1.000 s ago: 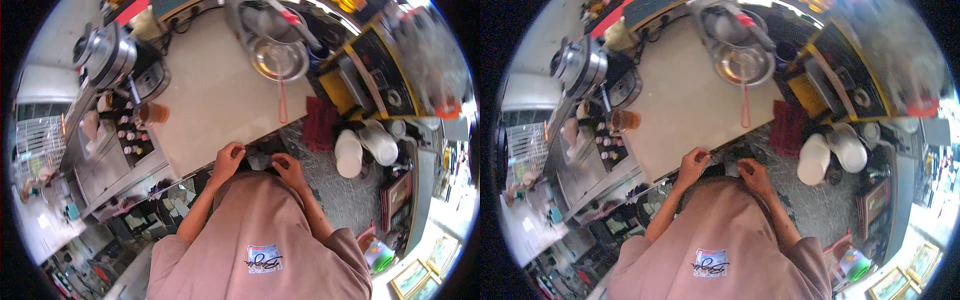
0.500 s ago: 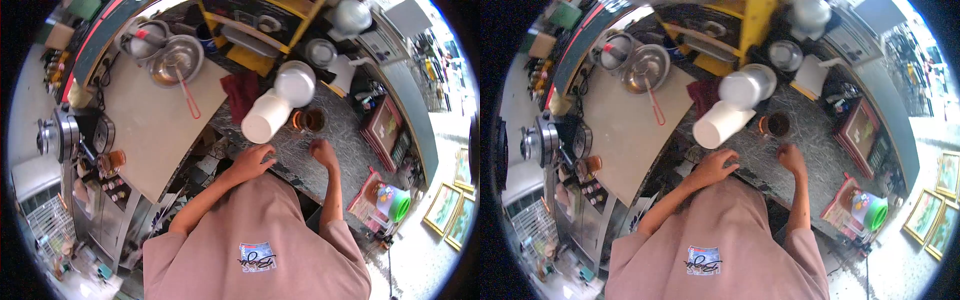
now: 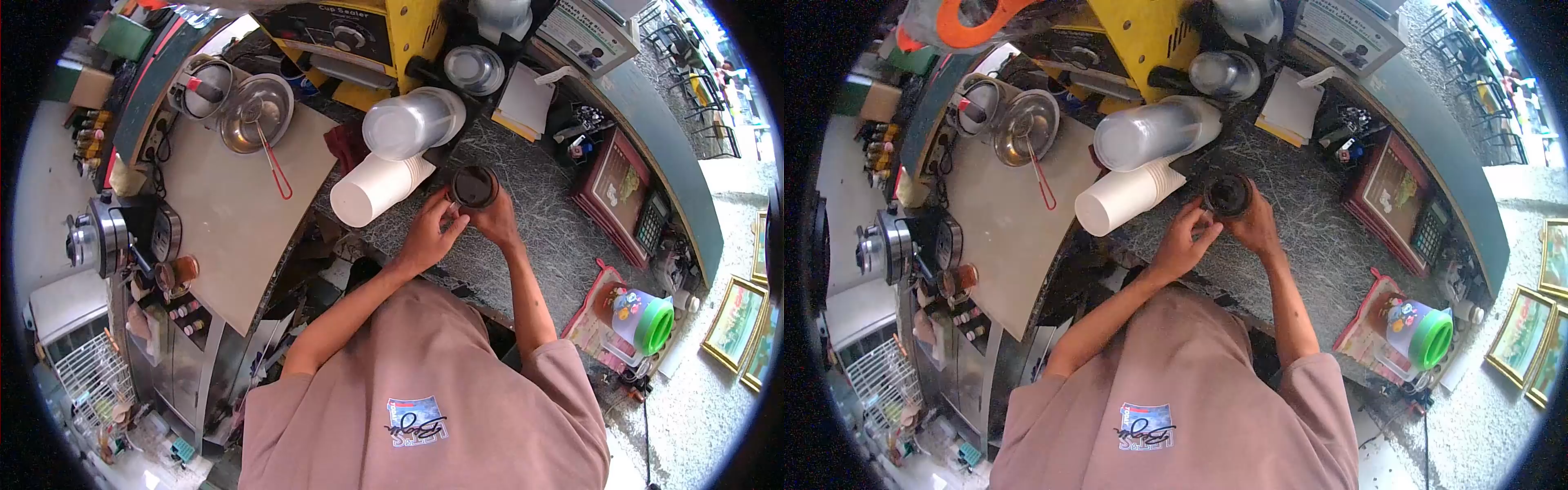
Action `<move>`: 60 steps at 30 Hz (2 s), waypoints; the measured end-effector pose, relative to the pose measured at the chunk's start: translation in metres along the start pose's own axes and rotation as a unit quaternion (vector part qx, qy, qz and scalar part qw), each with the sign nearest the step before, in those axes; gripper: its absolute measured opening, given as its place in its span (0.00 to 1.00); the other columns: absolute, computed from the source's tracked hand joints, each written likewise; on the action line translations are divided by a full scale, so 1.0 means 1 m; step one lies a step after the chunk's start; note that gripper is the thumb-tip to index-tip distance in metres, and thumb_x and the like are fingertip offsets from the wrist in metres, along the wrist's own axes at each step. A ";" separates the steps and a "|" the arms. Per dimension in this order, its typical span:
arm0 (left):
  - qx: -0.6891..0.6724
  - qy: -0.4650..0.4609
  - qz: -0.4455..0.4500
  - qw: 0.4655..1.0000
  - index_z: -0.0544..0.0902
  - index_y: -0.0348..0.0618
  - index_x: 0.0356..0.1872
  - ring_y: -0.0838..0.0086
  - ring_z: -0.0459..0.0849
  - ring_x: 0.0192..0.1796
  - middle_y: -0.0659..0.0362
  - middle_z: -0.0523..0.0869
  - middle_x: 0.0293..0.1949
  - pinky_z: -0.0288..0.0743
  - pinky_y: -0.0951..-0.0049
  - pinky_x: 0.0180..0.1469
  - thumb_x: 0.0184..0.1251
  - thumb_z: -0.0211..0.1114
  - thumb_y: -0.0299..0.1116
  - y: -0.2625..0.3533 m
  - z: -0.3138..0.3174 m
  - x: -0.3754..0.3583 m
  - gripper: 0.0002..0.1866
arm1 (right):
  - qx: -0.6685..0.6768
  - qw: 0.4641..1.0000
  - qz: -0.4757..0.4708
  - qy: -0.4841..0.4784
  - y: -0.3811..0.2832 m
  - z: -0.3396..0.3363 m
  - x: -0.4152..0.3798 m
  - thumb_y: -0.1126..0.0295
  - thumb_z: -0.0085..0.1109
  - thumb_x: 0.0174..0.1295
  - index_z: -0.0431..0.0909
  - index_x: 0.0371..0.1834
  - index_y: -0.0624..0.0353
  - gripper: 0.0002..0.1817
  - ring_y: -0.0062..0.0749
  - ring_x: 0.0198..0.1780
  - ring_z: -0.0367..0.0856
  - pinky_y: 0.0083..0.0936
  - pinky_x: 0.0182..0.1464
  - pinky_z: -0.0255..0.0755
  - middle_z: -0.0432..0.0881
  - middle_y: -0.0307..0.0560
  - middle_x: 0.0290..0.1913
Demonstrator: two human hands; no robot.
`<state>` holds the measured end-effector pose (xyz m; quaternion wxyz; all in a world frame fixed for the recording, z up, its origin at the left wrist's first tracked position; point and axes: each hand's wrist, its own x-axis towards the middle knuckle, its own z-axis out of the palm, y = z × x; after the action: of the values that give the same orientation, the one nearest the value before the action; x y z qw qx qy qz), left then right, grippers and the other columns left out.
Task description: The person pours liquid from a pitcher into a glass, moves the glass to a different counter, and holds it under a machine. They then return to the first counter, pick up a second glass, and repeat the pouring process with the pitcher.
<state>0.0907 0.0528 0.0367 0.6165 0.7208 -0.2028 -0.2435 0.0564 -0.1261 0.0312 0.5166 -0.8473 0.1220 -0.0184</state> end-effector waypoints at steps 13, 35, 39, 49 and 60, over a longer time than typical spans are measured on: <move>0.122 0.088 0.031 0.988 0.83 0.34 0.43 0.58 0.86 0.51 0.43 0.75 0.67 0.78 0.61 0.55 0.62 0.73 0.34 0.030 -0.056 -0.101 0.15 | -0.086 0.992 -0.091 -0.016 -0.054 0.062 -0.054 0.59 0.80 0.46 0.77 0.59 0.62 0.36 0.50 0.58 0.83 0.42 0.58 0.78 0.84 0.54 0.57; 0.101 0.433 -0.078 0.893 0.71 0.35 0.13 0.63 0.88 0.31 0.54 0.81 0.65 0.78 0.67 0.33 0.50 0.79 0.34 -0.031 -0.293 -0.281 0.23 | -0.079 0.912 -0.302 -0.267 -0.205 0.374 -0.035 0.66 0.77 0.50 0.73 0.64 0.62 0.36 0.53 0.63 0.77 0.43 0.64 0.71 0.80 0.56 0.60; 0.116 0.480 -0.107 0.863 0.71 0.34 0.14 0.66 0.86 0.27 0.55 0.82 0.64 0.76 0.68 0.31 0.50 0.79 0.34 -0.040 -0.328 -0.313 0.23 | -0.060 0.889 -0.316 -0.327 -0.227 0.427 -0.038 0.68 0.76 0.50 0.70 0.66 0.61 0.38 0.53 0.63 0.77 0.43 0.64 0.71 0.79 0.56 0.61; 0.079 0.555 -0.144 0.815 0.67 0.34 0.14 0.71 0.86 0.28 0.54 0.82 0.64 0.75 0.70 0.30 0.49 0.80 0.33 -0.058 -0.362 -0.362 0.26 | -0.058 0.845 -0.330 -0.418 -0.256 0.502 -0.046 0.69 0.78 0.48 0.68 0.67 0.61 0.41 0.54 0.62 0.78 0.43 0.64 0.71 0.79 0.56 0.59; 0.024 0.575 -0.126 0.808 0.65 0.35 0.13 0.73 0.88 0.32 0.53 0.83 0.64 0.77 0.71 0.33 0.46 0.81 0.30 -0.072 -0.377 -0.373 0.26 | -0.086 0.817 -0.347 -0.452 -0.264 0.526 -0.039 0.67 0.80 0.45 0.68 0.66 0.62 0.42 0.53 0.62 0.78 0.43 0.62 0.72 0.79 0.55 0.59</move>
<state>0.0190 0.5831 0.0493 0.5670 0.7627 0.2753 0.1448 0.1510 0.4567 0.0225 0.3980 -0.7876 -0.4262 0.1990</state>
